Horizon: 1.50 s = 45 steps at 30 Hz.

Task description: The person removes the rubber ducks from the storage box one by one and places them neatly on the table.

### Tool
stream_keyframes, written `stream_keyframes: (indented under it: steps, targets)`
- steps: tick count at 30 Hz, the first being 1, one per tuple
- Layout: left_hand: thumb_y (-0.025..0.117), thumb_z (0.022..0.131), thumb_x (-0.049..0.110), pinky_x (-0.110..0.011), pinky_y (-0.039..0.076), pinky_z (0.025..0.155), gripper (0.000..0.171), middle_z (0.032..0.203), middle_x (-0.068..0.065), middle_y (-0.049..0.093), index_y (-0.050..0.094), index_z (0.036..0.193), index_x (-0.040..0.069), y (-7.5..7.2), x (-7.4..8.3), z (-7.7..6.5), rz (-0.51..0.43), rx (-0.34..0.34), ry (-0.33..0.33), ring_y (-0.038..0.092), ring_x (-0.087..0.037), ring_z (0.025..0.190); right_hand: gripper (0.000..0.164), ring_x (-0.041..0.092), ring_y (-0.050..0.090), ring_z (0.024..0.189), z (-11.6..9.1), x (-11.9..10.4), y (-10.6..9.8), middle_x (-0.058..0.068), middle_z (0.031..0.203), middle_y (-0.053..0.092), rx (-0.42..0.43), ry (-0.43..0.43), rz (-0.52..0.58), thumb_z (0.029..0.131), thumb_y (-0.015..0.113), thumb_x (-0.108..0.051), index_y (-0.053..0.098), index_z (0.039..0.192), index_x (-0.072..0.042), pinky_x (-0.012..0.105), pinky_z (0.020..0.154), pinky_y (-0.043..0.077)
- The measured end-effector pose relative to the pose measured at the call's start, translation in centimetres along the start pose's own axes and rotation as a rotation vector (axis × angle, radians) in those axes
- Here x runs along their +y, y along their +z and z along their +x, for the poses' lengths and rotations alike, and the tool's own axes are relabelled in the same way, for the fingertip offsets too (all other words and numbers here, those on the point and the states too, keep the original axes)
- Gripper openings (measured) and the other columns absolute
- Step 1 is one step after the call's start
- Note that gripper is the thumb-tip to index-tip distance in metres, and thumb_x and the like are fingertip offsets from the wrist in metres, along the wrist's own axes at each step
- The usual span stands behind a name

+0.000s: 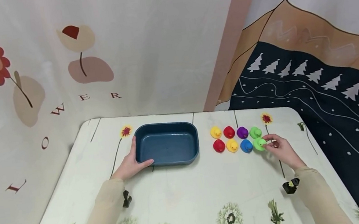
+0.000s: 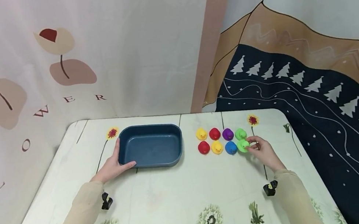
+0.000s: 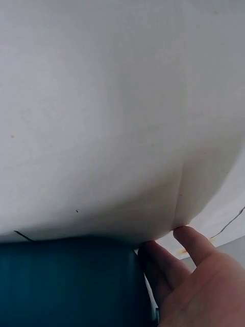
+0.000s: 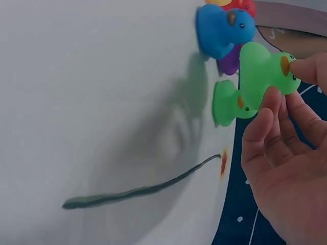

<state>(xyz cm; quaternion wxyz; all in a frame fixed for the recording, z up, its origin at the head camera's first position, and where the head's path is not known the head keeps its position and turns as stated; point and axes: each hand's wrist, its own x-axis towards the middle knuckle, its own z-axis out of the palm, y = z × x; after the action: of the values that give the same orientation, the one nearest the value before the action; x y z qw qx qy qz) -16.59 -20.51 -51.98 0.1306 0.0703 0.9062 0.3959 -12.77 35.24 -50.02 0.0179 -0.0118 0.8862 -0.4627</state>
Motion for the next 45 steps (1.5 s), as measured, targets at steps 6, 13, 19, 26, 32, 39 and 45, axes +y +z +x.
stream_keyframes:
  steps: [6, 13, 19, 26, 32, 39, 45]
  targets:
    - [0.074, 0.082, 0.050, -0.061, 0.032, 0.103, 0.121, 0.154, -0.031, 0.012, -0.019, 0.152, 0.018, 0.1, 0.0, 0.0, -0.005, 0.001, 0.001, 0.036, -0.050, 0.129, 0.032, 0.006, 0.057, 0.081, -0.1, 0.8, 0.0, 0.023, 0.108, 0.059, -0.022, -0.006, 0.004, 0.095, 0.059, -0.005, 0.052, 0.124, 0.008, 0.029, 0.060, 0.051]
    - [0.074, 0.082, 0.048, -0.061, 0.031, 0.103, 0.121, 0.154, -0.031, 0.010, -0.021, 0.152, 0.018, 0.2, 0.2, -0.1, -0.016, -0.005, 0.010, 0.035, -0.051, 0.130, 0.033, 0.009, 0.054, 0.082, -0.6, -0.6, -0.1, 0.024, 0.108, 0.058, -0.049, 0.036, 0.010, 0.095, 0.057, -0.002, 0.049, 0.125, 0.011, 0.030, 0.060, 0.049]
    - [0.073, 0.082, 0.051, -0.060, 0.031, 0.104, 0.122, 0.154, -0.032, 0.011, -0.020, 0.152, 0.018, 0.2, 0.2, -0.2, -0.014, -0.008, 0.009, 0.035, -0.051, 0.130, 0.033, 0.009, 0.053, 0.082, -0.4, 1.0, -0.2, 0.020, 0.104, 0.057, -0.034, 0.042, -0.009, 0.096, 0.058, -0.008, 0.051, 0.125, 0.007, 0.027, 0.060, 0.048]
    - [0.073, 0.081, 0.052, -0.060, 0.032, 0.103, 0.122, 0.155, -0.030, 0.011, -0.020, 0.152, 0.019, 0.3, 0.4, -0.3, -0.022, -0.009, 0.008, 0.035, -0.050, 0.131, 0.033, 0.015, 0.049, 0.082, -0.3, 1.8, -0.4, 0.016, 0.099, 0.054, -0.021, 0.064, -0.040, 0.096, 0.057, -0.008, 0.051, 0.125, 0.007, 0.025, 0.060, 0.045]
    - [0.074, 0.080, 0.052, -0.060, 0.032, 0.103, 0.122, 0.155, -0.030, 0.011, -0.019, 0.153, 0.020, 0.3, 0.4, -0.5, -0.025, -0.007, 0.016, 0.036, -0.050, 0.130, 0.034, 0.016, 0.048, 0.082, -0.6, 2.2, -0.2, 0.015, 0.099, 0.052, -0.014, 0.079, -0.033, 0.097, 0.056, -0.009, 0.049, 0.126, 0.007, 0.025, 0.059, 0.044]
    - [0.073, 0.081, 0.052, -0.061, 0.031, 0.103, 0.122, 0.155, -0.031, 0.009, -0.021, 0.152, 0.019, 0.2, 0.5, -0.5, -0.018, -0.014, 0.011, 0.033, -0.051, 0.131, 0.032, 0.013, 0.047, 0.080, -1.1, 3.1, 0.2, 0.015, 0.096, 0.051, 0.005, 0.056, 0.015, 0.097, 0.055, -0.008, 0.049, 0.126, 0.006, 0.026, 0.059, 0.043]
    - [0.073, 0.081, 0.053, -0.060, 0.033, 0.102, 0.122, 0.153, -0.033, 0.015, -0.018, 0.153, 0.016, 0.0, 0.4, -0.6, 0.019, -0.004, 0.006, 0.037, -0.050, 0.129, 0.034, 0.010, 0.050, 0.079, -1.4, 3.3, 0.4, 0.017, 0.101, 0.054, 0.000, 0.037, 0.035, 0.098, 0.056, -0.010, 0.049, 0.127, 0.005, 0.026, 0.060, 0.045]
